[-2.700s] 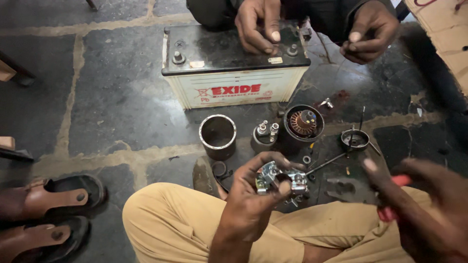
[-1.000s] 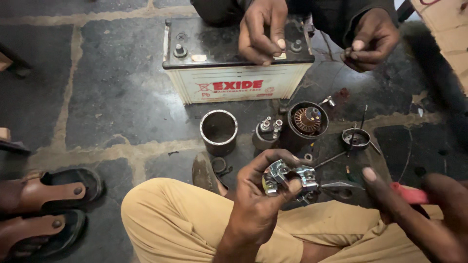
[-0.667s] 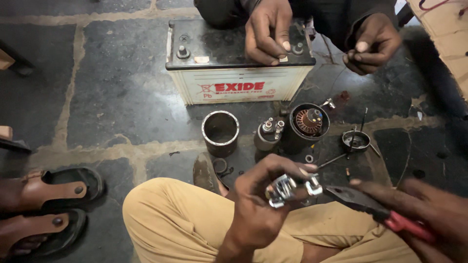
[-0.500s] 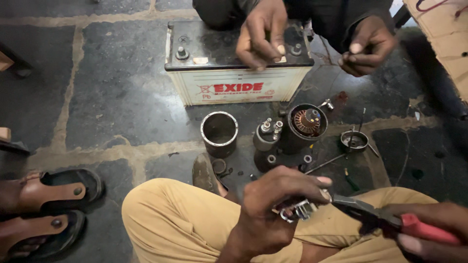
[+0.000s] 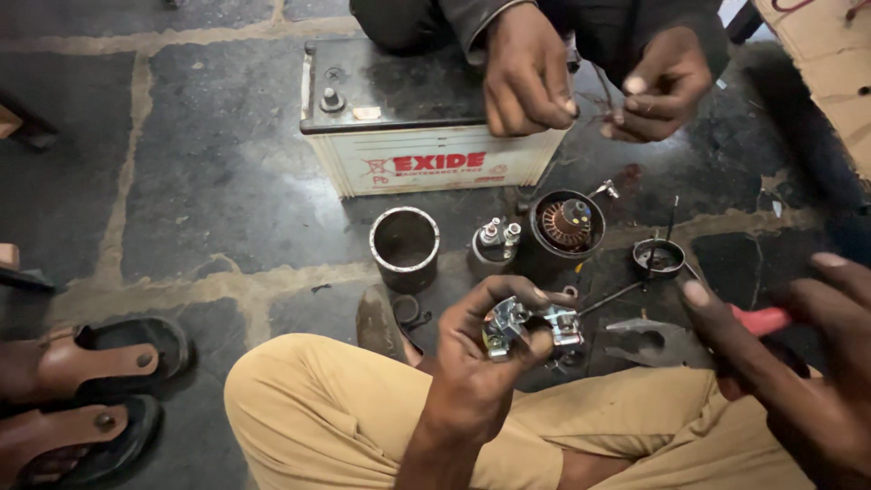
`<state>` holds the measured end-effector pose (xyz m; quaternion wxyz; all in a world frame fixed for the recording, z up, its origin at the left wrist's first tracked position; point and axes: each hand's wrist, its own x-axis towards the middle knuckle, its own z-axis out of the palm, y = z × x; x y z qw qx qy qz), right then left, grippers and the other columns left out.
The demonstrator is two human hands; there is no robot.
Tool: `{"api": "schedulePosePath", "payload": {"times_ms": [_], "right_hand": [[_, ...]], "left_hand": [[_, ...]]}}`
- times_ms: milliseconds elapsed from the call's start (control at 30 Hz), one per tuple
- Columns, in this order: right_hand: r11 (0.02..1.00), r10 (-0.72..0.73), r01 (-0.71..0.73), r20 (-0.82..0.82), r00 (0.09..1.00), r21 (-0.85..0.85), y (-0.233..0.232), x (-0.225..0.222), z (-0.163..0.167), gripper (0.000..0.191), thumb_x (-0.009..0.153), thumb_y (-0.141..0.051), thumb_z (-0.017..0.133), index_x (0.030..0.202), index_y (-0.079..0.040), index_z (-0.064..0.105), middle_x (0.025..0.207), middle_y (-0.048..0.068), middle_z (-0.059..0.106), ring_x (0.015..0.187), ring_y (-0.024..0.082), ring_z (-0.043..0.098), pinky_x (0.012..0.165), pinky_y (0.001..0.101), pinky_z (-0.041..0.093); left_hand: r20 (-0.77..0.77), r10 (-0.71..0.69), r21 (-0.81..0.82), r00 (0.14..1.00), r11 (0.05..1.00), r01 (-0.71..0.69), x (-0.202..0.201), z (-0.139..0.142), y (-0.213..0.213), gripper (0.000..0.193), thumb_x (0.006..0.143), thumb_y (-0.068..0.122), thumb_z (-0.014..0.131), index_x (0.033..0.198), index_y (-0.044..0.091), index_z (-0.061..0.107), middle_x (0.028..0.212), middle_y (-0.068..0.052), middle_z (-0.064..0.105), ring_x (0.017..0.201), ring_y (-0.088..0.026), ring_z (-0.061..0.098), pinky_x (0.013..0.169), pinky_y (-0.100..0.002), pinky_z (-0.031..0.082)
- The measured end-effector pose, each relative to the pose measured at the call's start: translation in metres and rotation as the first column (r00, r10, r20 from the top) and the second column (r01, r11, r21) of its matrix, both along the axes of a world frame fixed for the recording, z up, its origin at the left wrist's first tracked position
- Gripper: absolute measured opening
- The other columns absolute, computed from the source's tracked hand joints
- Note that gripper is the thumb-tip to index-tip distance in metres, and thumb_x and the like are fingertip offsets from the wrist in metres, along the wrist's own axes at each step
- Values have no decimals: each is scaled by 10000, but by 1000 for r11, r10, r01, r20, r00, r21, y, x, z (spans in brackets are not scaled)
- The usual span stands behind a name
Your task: The person sits on the floor and works on a disassembled motor, handling small metal components and using a screwdriver to adjust parts. A second person assists by handing over small pieces and working nearby.
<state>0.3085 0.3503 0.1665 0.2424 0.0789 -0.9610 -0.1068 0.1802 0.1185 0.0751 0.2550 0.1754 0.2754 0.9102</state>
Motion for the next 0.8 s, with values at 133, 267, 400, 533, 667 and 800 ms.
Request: {"api": "schedulePosePath", "payload": {"times_ms": [133, 267, 400, 533, 667, 800], "right_hand": [[993, 94, -108, 227, 969, 51, 2, -7, 22, 886, 630, -496, 709, 1441, -171, 566, 917, 64, 654, 851, 265, 616, 863, 464, 497], [994, 99, -105, 342, 935, 1, 8, -2, 15, 987, 609, -632, 661, 1475, -171, 552, 864, -15, 650, 811, 189, 616, 826, 428, 487], [997, 54, -70, 384, 922, 27, 16, 5, -2, 936, 653, -619, 659, 1488, -217, 531, 858, -31, 644, 803, 155, 617, 812, 388, 500], [999, 24, -40, 407, 913, 32, 23, 12, -12, 887, 696, -606, 658, 1501, -263, 510, 851, -47, 639, 796, 121, 619, 798, 348, 513], [999, -5, -12, 432, 902, 37, 28, 17, -16, 842, 740, -593, 656, 1514, -309, 489, 845, -63, 633, 788, 88, 620, 783, 307, 526], [993, -113, 86, 513, 851, 75, 29, 20, -23, 799, 783, -580, 654, 1527, -355, 468, 838, -79, 627, 781, 54, 622, 769, 267, 539]], "left_hand": [[56, -41, 37, 998, 999, 39, 3, 0, -1, 315, 915, -23, 781, 1189, 13, 630, 1210, -134, 704, 1129, -178, 676, 997, -334, 561], [48, -38, 16, 998, 999, 37, 3, 0, -5, 316, 926, -32, 777, 1205, 5, 634, 1216, -124, 697, 1115, -161, 660, 989, -315, 549], [31, -31, 12, 999, 999, 31, 2, 1, -4, 314, 917, -38, 768, 1197, 6, 632, 1216, -132, 707, 1115, -162, 667, 996, -319, 554], [-6, -18, -38, 1000, 999, 17, 2, 6, -4, 298, 918, -27, 765, 1178, 9, 624, 1211, -141, 721, 1126, -170, 679, 1018, -327, 563], [-85, 5, -89, 996, 996, -13, 3, 13, -11, 268, 938, -44, 752, 1171, 6, 627, 1216, -143, 720, 1145, -178, 681, 1035, -333, 567], [-160, 30, -154, 987, 987, -55, 6, 23, -18, 243, 932, -71, 745, 1135, 3, 634, 1190, -131, 721, 1162, -186, 691, 1027, -333, 579]]}}
